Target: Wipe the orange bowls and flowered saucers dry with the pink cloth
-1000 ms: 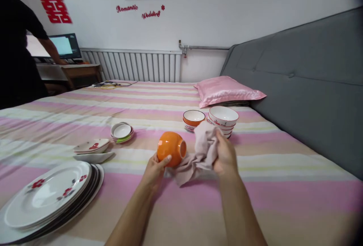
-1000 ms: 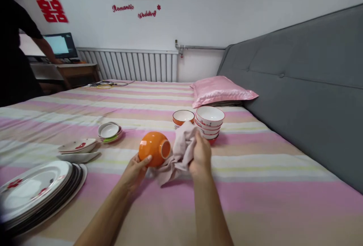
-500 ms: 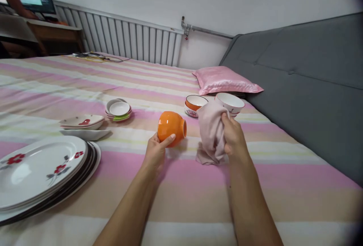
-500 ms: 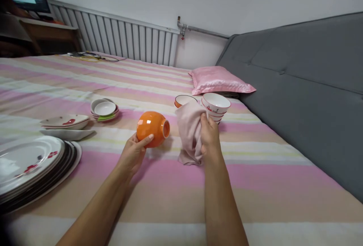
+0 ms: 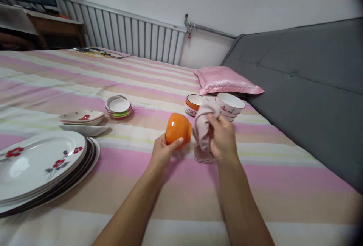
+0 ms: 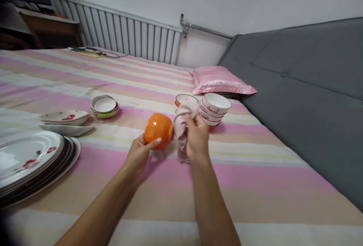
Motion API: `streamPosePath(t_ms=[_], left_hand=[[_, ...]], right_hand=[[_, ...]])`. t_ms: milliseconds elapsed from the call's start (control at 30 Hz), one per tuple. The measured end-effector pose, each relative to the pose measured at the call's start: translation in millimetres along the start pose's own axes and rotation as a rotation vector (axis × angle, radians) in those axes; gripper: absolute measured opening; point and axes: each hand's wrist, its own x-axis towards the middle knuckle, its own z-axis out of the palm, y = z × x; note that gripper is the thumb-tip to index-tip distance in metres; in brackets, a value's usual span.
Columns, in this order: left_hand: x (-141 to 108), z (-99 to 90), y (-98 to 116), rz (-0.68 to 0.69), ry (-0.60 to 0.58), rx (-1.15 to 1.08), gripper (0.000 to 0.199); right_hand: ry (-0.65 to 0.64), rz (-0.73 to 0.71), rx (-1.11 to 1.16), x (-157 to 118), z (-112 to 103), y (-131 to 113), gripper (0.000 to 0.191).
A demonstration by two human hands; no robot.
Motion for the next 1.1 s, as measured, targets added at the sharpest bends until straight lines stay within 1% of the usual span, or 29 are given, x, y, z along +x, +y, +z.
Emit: streamPosePath(t_ms=[67,100,167,200,267,333,367,400,433,467,500,533,600,733,767,867,933,967,1033,1100], left_hand=[[-2,3.1,0,0.002,-0.016,-0.008,0.034],[-3,4.1,0,-0.003,-0.026,-0.018,0.033],[-4,4.9,0,-0.014,-0.044,-0.041,0.034],[-4,4.6,0,-0.019,-0.047,-0.048,0.035],[-3,3.1,0,-0.027,-0.032,-0.044,0.037],[-2,1.0,0,-0.025,-0.004,-0.019,0.037],[-1,-0.1,-1,-0.022,0.006,-0.006,0.036],[0,-1.1,-1,-0.020,0.012,0.004,0.037],[0,-1.8,-2,-0.020,0.015,0.010,0.037],[1,-2.3,-2,-0.020,0.019,0.012,0.038],[1,-2.6,-2,-0.022,0.023,0.008,0.038],[1,-2.6,-2,-0.026,0.027,0.003,0.039],[1,-2.3,-1,-0.028,0.040,-0.007,0.037],[0,-1.2,-3,-0.025,0.043,-0.010,0.035],[0,-0.8,-3,-0.029,0.035,-0.014,0.035],[-1,0.9,-4,-0.045,0.001,-0.041,0.035],[-1,2.3,-3,-0.040,-0.007,-0.066,0.030],[-1,3.0,-2,-0.033,-0.006,-0.079,0.028],[-1,4.2,-1,-0.011,0.016,-0.104,0.025],[-1,5.0,-1,0.019,0.042,-0.118,0.022]], right_hand=[[-0.161,-0.060,-0.078,-17,15,4,0.035],[-0.219,-0.055,-0.150,-23,21,6,0.039],[-0.267,-0.020,-0.250,-27,24,7,0.042],[-0.258,0.010,-0.264,-26,22,7,0.043],[-0.178,0.073,-0.219,-15,11,5,0.046],[-0.044,0.122,-0.166,4,-7,5,0.042],[0.046,0.119,-0.135,13,-16,5,0.038],[0.167,0.096,-0.087,23,-25,5,0.034],[0.292,0.053,-0.039,30,-33,6,0.030],[0.386,0.019,0.011,36,-39,6,0.026],[0.420,0.014,0.059,40,-42,7,0.023],[0.425,0.007,0.097,41,-43,7,0.022],[0.366,0.029,0.145,37,-37,6,0.023],[0.156,0.080,0.103,13,-7,6,0.025],[0.069,0.083,0.074,6,1,7,0.027],[-0.266,0.032,-0.043,-14,17,11,0.031],[-0.431,-0.032,-0.201,-24,22,12,0.029],[-0.492,-0.074,-0.297,-27,23,12,0.029],[-0.589,-0.192,-0.501,-32,24,9,0.030],[-0.647,-0.366,-0.691,-35,25,7,0.030]])
